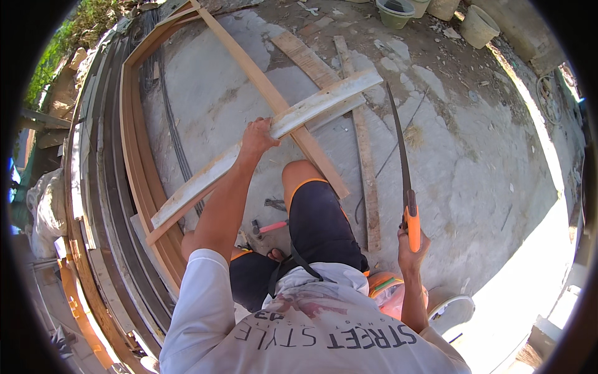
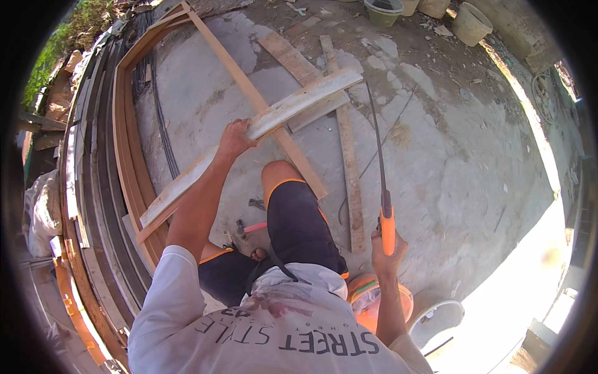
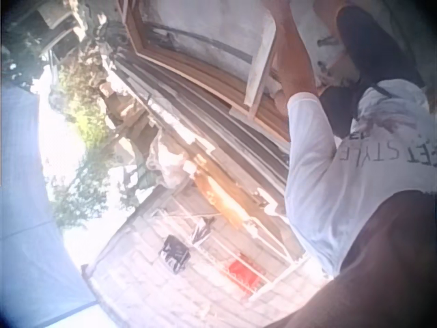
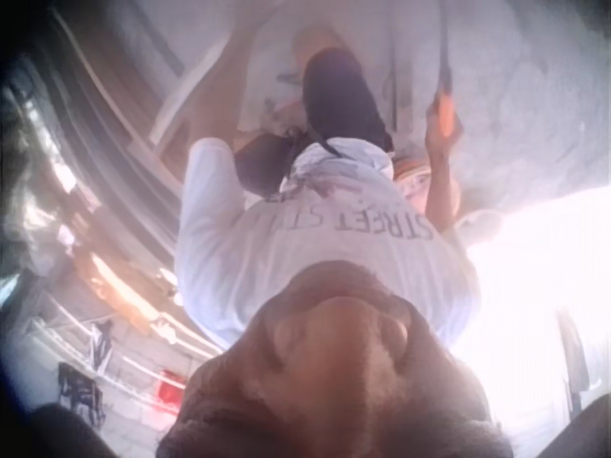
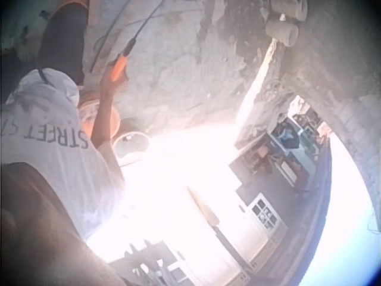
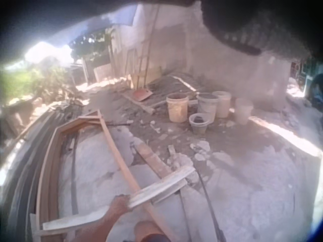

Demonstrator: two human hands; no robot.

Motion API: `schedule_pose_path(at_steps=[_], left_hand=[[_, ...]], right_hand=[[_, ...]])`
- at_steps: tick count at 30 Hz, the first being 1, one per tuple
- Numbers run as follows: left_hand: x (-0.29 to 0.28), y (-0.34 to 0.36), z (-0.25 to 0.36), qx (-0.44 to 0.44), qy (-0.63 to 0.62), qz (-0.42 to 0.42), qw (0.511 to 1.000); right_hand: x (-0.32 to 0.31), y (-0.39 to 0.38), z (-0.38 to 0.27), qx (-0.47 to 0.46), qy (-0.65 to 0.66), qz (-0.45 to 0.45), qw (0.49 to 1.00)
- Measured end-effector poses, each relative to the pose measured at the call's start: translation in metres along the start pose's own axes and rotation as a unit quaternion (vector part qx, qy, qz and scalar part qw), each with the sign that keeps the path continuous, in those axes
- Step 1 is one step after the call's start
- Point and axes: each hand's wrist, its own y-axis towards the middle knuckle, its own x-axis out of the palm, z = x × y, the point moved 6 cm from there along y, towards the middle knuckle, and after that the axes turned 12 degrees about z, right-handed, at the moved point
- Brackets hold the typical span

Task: The person sits on a concrete floor and uses a hand saw to cut a long piece of wood. They then use pliers to remove nails from the wood and a hammer to drive nails into a wooden frame. The person also uses a pencil to mark measurements on the wood.

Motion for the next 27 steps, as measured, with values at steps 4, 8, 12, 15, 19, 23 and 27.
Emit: schedule_pose_path(at_steps=[4, 8, 12, 15, 19, 23, 27], left_hand=[[0.019, 0.016, 0.026, -0.018, 0.009, -0.013, 1.0], [0.044, 0.01, 0.009, -0.031, -0.015, -0.029, 0.999], [0.04, 0.002, 0.015, -0.058, -0.01, -0.021, 0.998], [0.037, 0.003, 0.012, -0.091, -0.041, -0.028, 0.995], [0.035, -0.003, 0.0, -0.098, -0.046, -0.027, 0.994], [0.018, 0.011, 0.028, -0.183, -0.086, 0.054, 0.978], [0.031, 0.02, 0.04, -0.274, 0.005, 0.118, 0.954]], right_hand=[[-0.014, 0.004, 0.0, -0.017, 0.015, -0.013, 1.0], [-0.02, 0.01, -0.008, -0.042, 0.006, -0.036, 0.998], [-0.005, 0.014, -0.017, -0.067, 0.048, -0.087, 0.993], [0.016, 0.016, -0.023, -0.059, 0.038, -0.134, 0.989], [0.051, 0.016, -0.037, -0.034, 0.05, -0.197, 0.979], [0.069, 0.021, -0.041, -0.034, 0.055, -0.225, 0.972], [0.084, 0.022, -0.041, -0.051, 0.041, -0.251, 0.966]])
